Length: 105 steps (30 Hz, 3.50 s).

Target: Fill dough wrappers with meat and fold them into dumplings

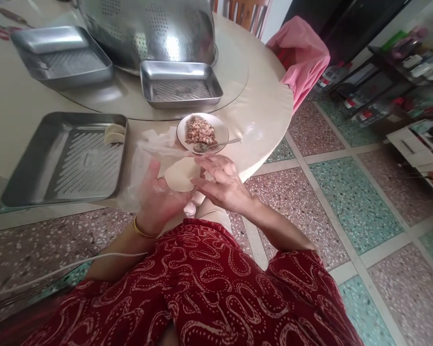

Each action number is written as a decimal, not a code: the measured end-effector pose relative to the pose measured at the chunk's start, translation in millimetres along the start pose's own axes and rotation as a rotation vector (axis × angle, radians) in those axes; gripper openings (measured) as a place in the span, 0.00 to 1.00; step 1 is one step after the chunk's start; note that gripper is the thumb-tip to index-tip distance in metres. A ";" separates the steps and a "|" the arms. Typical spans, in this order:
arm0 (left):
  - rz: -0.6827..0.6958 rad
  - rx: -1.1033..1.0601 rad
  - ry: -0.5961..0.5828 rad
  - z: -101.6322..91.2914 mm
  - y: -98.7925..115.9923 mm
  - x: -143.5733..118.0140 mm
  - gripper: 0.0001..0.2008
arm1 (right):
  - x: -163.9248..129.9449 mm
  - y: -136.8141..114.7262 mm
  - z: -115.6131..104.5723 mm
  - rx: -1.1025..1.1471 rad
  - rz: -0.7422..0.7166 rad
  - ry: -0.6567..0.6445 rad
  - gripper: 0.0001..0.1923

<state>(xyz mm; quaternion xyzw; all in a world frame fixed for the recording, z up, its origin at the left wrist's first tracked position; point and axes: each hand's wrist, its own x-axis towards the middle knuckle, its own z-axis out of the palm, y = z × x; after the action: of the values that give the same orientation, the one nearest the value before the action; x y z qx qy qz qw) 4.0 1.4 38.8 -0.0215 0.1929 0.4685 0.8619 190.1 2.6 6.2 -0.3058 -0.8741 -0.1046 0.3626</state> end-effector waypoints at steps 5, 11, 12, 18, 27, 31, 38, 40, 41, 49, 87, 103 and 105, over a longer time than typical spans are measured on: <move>-0.036 -0.002 0.009 -5.0 -8.3 1.4 0.32 | -13.7 0.7 11.9 -0.072 -0.083 0.113 0.13; 0.008 0.023 0.202 -16.4 -9.4 3.4 0.32 | -29.2 -36.1 26.3 -0.024 0.111 -0.038 0.07; 0.003 0.026 0.239 -18.5 -8.3 2.7 0.32 | -32.3 -42.3 29.0 0.010 0.144 -0.092 0.07; -0.117 0.083 0.219 -38.5 -2.3 -12.3 0.31 | -51.3 -24.1 28.9 0.232 0.536 -0.061 0.12; -0.348 0.112 0.175 -56.0 -16.3 -18.7 0.26 | -39.0 75.9 19.7 0.779 1.329 0.245 0.25; -0.384 0.121 0.180 -49.6 -14.6 -17.1 0.27 | -18.6 82.1 33.1 0.835 1.331 0.288 0.21; -0.232 0.107 0.203 -33.5 4.9 2.0 0.31 | 7.7 95.7 34.8 0.547 1.100 0.168 0.20; -0.217 0.113 0.172 -27.9 7.7 8.5 0.32 | 12.8 102.2 33.7 0.383 1.013 0.146 0.22; -0.212 0.111 0.160 -25.8 8.4 11.2 0.32 | 15.0 105.3 33.1 0.305 0.978 0.137 0.24; -0.197 0.098 0.206 -25.9 8.2 19.3 0.33 | 29.6 121.2 38.8 0.691 1.205 0.154 0.20; -0.372 0.036 0.116 -50.6 -12.9 7.6 0.30 | 11.3 112.7 -9.4 0.371 0.471 -0.059 0.12; -0.186 0.109 0.335 -17.3 -4.7 24.4 0.30 | 13.3 105.1 11.1 0.705 1.330 0.115 0.10; -0.145 0.097 0.319 -15.3 -0.8 29.6 0.30 | 23.2 111.9 15.0 0.836 1.469 0.093 0.09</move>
<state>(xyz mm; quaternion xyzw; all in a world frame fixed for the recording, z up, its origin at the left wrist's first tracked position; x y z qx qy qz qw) 14.3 21.3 14.1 -0.0675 0.3473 0.3860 0.8519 237.1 107.8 7.3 -0.6325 -0.4042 0.4769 0.4574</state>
